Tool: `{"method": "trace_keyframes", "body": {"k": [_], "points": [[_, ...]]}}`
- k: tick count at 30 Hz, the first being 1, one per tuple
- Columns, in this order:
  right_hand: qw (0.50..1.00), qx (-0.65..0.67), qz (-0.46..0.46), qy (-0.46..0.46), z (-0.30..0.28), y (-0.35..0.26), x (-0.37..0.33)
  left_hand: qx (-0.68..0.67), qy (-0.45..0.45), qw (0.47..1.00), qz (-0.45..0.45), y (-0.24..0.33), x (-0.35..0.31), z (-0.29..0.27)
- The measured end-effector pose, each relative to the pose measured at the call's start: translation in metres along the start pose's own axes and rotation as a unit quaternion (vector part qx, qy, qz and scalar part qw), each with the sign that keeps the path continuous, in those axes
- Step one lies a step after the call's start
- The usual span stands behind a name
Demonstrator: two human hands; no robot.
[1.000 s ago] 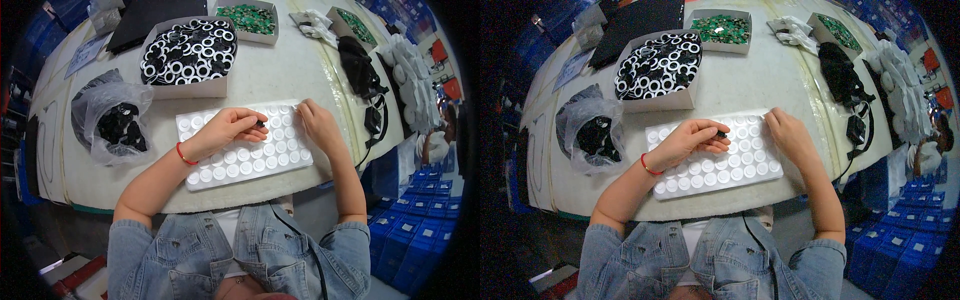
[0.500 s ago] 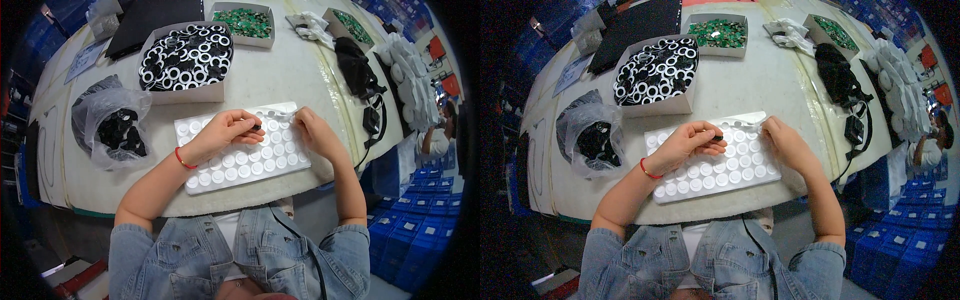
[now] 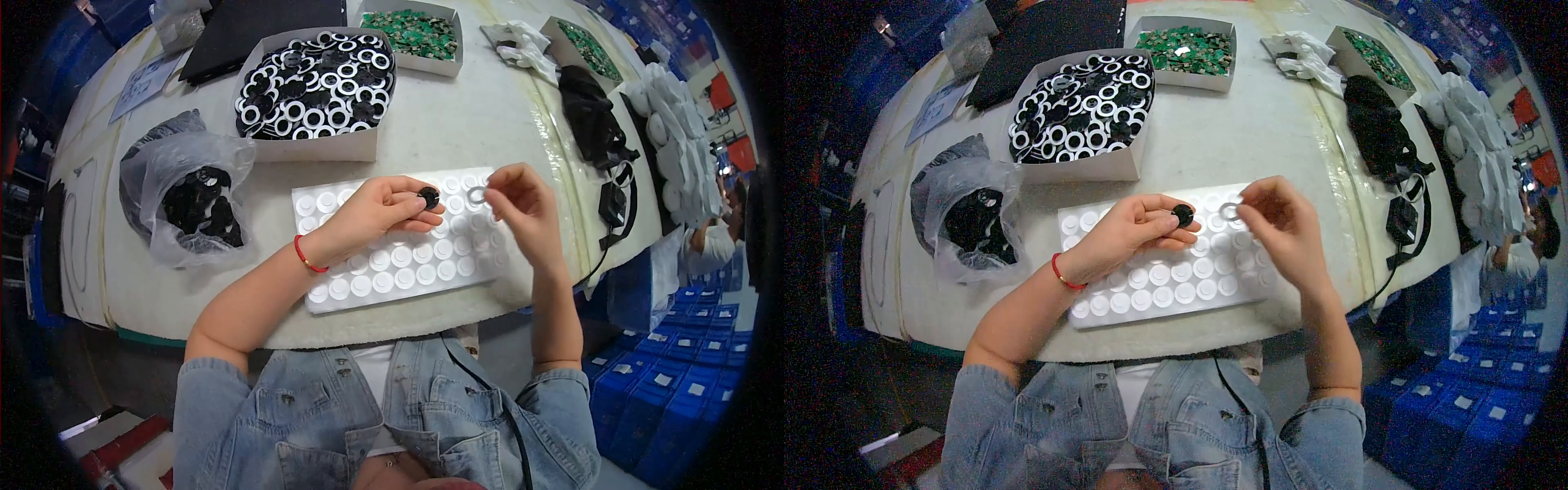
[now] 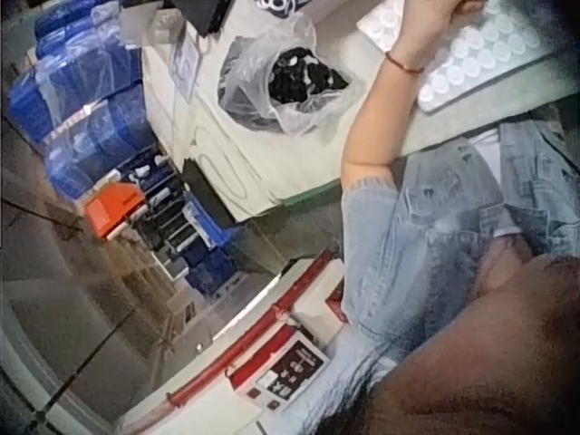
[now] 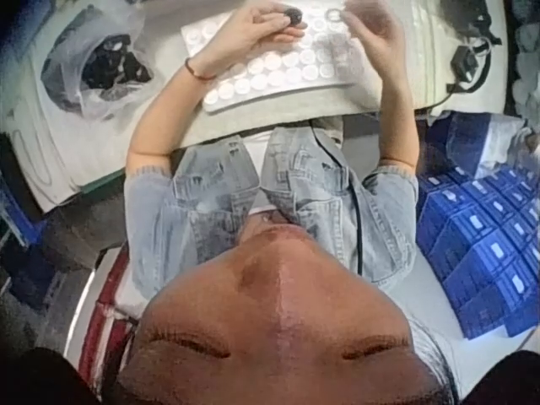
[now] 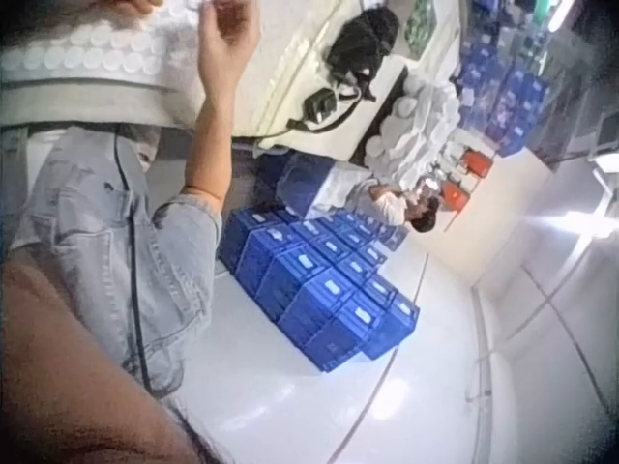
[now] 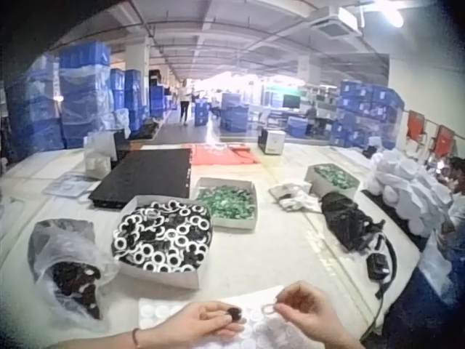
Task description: The person assembles small black components and white rings into a white plastic grid tray by hand, taking the parts from a plastic bag and a parts box.
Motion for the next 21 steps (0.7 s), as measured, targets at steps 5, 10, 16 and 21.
{"method": "trace_keyframes", "body": {"k": [5,10,16,21], "points": [[0.996,0.046,0.023,-0.075,0.057,0.0,-0.01,-0.005,0.006,1.0,0.008,-0.005,0.002,-0.003],[1.0,-0.007,-0.006,-0.025,0.059,0.013,0.002,-0.016,-0.01,1.0,0.004,-0.004,0.004,-0.004],[1.0,-0.011,0.021,-0.016,0.06,0.021,0.003,-0.007,-0.007,1.0,0.022,0.0,0.002,0.0],[0.999,0.005,0.033,-0.014,0.059,0.024,0.004,0.021,-0.007,0.999,0.026,-0.003,0.003,-0.002]]}}
Point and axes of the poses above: each hand's wrist, its own x-axis towards the middle knuckle, its own z-axis out of the palm, y = z × x, the point moved 10 cm from there along x, towards the middle knuckle, and after that the axes turned 13 degrees about y, right-handed, at the moved point
